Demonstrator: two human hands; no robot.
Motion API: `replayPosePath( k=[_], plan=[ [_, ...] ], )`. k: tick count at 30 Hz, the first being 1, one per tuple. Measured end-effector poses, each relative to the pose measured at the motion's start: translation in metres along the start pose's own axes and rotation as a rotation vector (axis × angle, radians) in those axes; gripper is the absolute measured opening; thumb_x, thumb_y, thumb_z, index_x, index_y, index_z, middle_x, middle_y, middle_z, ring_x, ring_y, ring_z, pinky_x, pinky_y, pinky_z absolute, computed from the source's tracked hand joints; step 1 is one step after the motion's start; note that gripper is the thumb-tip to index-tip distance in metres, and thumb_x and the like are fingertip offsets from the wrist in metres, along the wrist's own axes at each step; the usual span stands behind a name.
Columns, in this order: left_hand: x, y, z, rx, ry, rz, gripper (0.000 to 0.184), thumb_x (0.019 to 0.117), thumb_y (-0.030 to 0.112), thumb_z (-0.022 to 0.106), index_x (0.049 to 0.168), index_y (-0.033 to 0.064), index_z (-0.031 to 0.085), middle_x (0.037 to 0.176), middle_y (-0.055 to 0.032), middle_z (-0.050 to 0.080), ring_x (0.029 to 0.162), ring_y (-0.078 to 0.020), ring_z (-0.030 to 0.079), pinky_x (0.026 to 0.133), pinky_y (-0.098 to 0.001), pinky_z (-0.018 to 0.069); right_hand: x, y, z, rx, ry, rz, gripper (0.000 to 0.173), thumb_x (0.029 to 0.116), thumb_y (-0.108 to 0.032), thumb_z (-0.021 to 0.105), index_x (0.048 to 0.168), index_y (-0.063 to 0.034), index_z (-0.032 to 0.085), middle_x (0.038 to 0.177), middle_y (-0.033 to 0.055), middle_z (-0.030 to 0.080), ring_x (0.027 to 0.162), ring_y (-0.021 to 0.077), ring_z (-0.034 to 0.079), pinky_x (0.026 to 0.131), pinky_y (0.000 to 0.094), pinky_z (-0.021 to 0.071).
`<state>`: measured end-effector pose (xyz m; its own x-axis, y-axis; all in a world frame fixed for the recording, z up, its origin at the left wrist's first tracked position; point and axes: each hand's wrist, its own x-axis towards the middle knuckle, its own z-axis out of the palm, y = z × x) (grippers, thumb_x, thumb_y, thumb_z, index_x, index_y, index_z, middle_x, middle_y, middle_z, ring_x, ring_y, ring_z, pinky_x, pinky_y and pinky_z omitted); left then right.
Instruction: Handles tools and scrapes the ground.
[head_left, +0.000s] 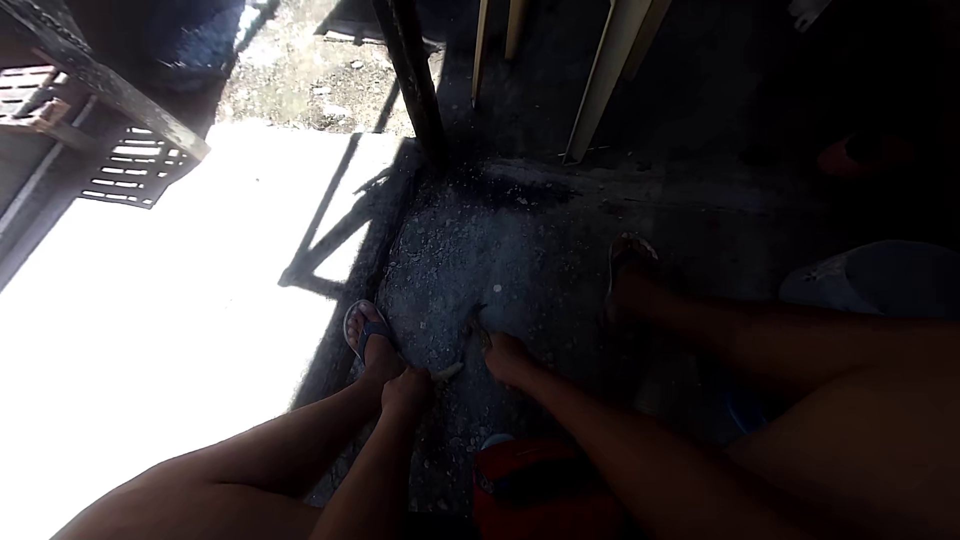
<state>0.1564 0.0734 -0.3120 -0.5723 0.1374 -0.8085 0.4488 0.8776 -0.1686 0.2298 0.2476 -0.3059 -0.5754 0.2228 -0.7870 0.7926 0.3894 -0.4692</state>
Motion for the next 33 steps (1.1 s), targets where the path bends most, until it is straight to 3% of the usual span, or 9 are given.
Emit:
replayPosePath(
  k=[3,7,12,16,20,25,28,30,33],
  plan=[
    [-0.001,-0.001,0.006,-0.007,-0.023,-0.008,0.036,0.1054,0.035,0.051,0.126,0.0094,0.066,0.135,-0.0161,0.066,0.124,-0.0374,0.065,0.095,-0.0638,0.0524,0.003,-0.001,0.008,0.038,0.132,-0.012,0.052,0.1128,-0.026,0.037,0.158,-0.0049,0.024,0.106,0.0214,0.068,0.090,0.0323,0.074,0.081,0.0474,0.0606],
    [-0.001,-0.004,0.003,-0.034,-0.014,-0.012,0.035,0.1025,0.035,0.055,0.123,0.0087,0.067,0.133,-0.0165,0.067,0.122,-0.0376,0.065,0.094,-0.0647,0.0527,0.006,0.012,0.000,0.036,-0.112,0.049,0.031,0.1113,-0.028,0.041,0.127,-0.0047,0.053,0.079,0.0059,0.056,0.057,0.0114,0.056,0.053,0.0257,0.0485],
    [-0.003,-0.004,0.006,-0.038,-0.014,-0.032,0.038,0.1054,0.037,0.051,0.125,0.0082,0.065,0.134,-0.0165,0.067,0.123,-0.0374,0.065,0.095,-0.0634,0.0525,0.005,0.005,0.006,0.007,0.092,0.000,0.050,0.1127,-0.025,0.036,0.157,-0.0047,0.024,0.104,0.0204,0.067,0.088,0.0304,0.073,0.079,0.0451,0.0605],
    [-0.003,-0.005,0.005,-0.028,0.005,-0.018,0.038,0.1049,0.038,0.051,0.125,0.0087,0.066,0.133,-0.0162,0.067,0.122,-0.0371,0.066,0.095,-0.0639,0.0526,0.004,0.010,0.002,-0.030,-0.110,-0.002,0.033,0.1117,-0.028,0.040,0.130,-0.0046,0.053,0.083,0.0082,0.058,0.062,0.0144,0.060,0.058,0.0294,0.0515],
    [-0.007,-0.004,0.010,-0.038,-0.011,-0.027,0.037,0.1052,0.035,0.051,0.126,0.0083,0.065,0.134,-0.0159,0.067,0.123,-0.0364,0.065,0.096,-0.0636,0.0521,-0.001,0.002,0.008,-0.058,0.098,-0.056,0.050,0.1122,-0.024,0.040,0.157,-0.0036,0.028,0.112,0.0226,0.068,0.101,0.0348,0.072,0.088,0.0496,0.0587],
    [-0.005,-0.007,0.009,-0.050,-0.011,-0.014,0.039,0.1042,0.036,0.053,0.129,0.0077,0.064,0.136,-0.0165,0.065,0.125,-0.0378,0.064,0.097,-0.0642,0.0519,0.006,0.006,0.001,-0.110,-0.116,-0.046,0.032,0.1114,-0.029,0.041,0.128,-0.0049,0.056,0.086,0.0097,0.059,0.066,0.0162,0.060,0.062,0.0315,0.0514],
    [-0.006,-0.006,0.011,-0.041,-0.018,-0.020,0.037,0.1044,0.034,0.052,0.128,0.0082,0.064,0.135,-0.0159,0.066,0.124,-0.0370,0.065,0.096,-0.0632,0.0524,0.005,-0.001,0.007,-0.044,0.056,-0.084,0.046,0.1120,-0.024,0.040,0.152,-0.0014,0.037,0.110,0.0217,0.068,0.098,0.0331,0.072,0.087,0.0493,0.0584],
    [-0.005,-0.009,0.015,-0.040,-0.029,-0.026,0.037,0.1050,0.036,0.052,0.126,0.0089,0.065,0.135,-0.0155,0.066,0.124,-0.0362,0.065,0.096,-0.0637,0.0518,0.006,0.002,0.009,-0.083,-0.027,-0.072,0.045,0.1117,-0.025,0.040,0.150,-0.0017,0.035,0.100,0.0168,0.067,0.083,0.0261,0.071,0.076,0.0424,0.0592],
    [-0.002,-0.008,0.008,-0.028,-0.019,-0.018,0.039,0.1050,0.039,0.052,0.126,0.0092,0.066,0.136,-0.0161,0.065,0.124,-0.0371,0.065,0.095,-0.0648,0.0524,0.010,0.003,0.000,-0.068,-0.111,-0.021,0.029,0.1097,-0.027,0.044,0.121,-0.0041,0.058,0.078,0.0070,0.058,0.058,0.0130,0.057,0.055,0.0279,0.0488]
  ],
)
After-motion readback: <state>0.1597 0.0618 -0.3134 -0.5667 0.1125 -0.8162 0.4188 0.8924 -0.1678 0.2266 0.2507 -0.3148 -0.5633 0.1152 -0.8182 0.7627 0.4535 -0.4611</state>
